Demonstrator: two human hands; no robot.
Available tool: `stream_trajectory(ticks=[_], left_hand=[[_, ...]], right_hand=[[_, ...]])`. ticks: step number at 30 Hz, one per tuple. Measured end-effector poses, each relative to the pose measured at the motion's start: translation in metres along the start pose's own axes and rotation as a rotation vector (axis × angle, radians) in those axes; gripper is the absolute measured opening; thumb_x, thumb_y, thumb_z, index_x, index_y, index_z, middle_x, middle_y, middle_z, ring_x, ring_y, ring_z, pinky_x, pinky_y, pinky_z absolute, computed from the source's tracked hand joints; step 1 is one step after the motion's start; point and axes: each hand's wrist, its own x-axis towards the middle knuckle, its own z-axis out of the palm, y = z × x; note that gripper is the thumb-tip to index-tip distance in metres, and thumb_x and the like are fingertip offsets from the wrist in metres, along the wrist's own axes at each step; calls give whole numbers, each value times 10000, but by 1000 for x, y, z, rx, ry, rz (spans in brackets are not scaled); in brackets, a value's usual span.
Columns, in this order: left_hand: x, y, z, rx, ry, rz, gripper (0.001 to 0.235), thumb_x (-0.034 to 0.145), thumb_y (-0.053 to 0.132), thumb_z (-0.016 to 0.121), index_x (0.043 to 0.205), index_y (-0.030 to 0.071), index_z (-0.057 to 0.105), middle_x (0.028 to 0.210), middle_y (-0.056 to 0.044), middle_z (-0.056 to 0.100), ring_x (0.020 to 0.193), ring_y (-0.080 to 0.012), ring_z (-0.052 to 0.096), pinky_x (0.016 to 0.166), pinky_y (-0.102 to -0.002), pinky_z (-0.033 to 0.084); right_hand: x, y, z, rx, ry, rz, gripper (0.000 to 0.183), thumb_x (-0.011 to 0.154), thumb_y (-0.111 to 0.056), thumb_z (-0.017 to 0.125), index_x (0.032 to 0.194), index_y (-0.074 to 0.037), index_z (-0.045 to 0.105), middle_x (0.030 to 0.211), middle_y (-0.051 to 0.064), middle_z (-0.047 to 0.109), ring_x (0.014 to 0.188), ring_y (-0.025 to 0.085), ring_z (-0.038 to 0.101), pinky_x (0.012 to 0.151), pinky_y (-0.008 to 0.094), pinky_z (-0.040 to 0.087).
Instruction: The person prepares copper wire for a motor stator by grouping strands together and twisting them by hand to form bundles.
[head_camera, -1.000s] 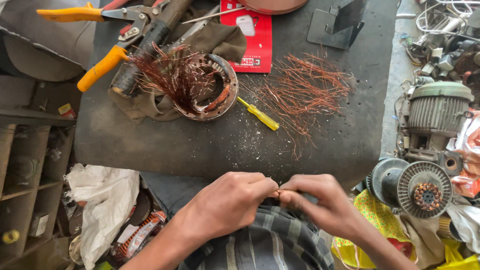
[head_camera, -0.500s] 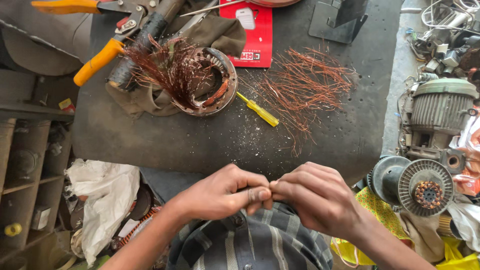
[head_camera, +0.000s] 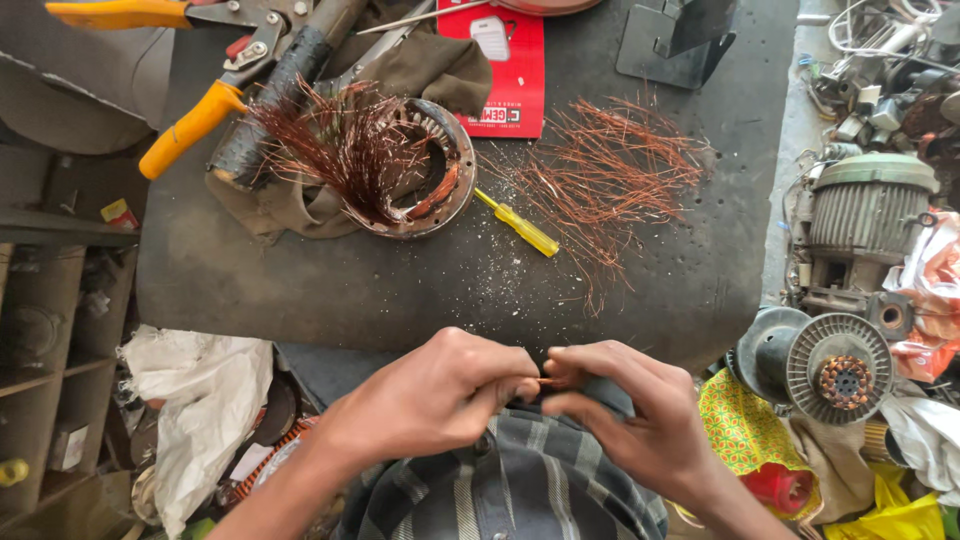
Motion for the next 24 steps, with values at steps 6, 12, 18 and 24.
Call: stream_trajectory(ticks=[6, 12, 18, 24], left_hand=[[-4, -4, -7, -351, -332, -178, 276, 1032, 274, 575, 974, 48, 723, 644, -36, 586, 593, -136, 555, 582, -300, 464], [-9, -9, 4, -720, -368, -321, 307, 1085, 295, 567, 996, 36, 707, 700, 32, 553, 657, -71, 491, 590, -265, 397], [-10, 12, 19, 9, 193, 58, 67, 955, 55, 626, 987, 0, 643, 844, -109, 675, 805, -267, 711, 715, -358, 552], [-8, 20, 18, 177, 233, 125, 88, 901, -4, 628, 988, 7, 637, 892, -134, 690, 871, -324, 708, 766, -414, 553]], right_hand=[[14, -8, -17, 28, -193, -302, 219, 802, -30, 816, 1015, -32, 763, 917, 79, 734, 790, 195, 765, 666, 305, 611], [14, -13, -13, 31, -109, -424, 168, 798, -37, 807, 941, -20, 721, 846, 63, 693, 734, 187, 704, 644, 294, 542], [-13, -1, 20, 198, 239, 57, 82, 865, 26, 745, 941, 33, 713, 833, 68, 669, 728, 124, 614, 637, 249, 468], [-22, 14, 30, 444, 253, 194, 102, 926, -3, 735, 1009, 50, 707, 942, 89, 677, 863, 132, 616, 770, 248, 490]])
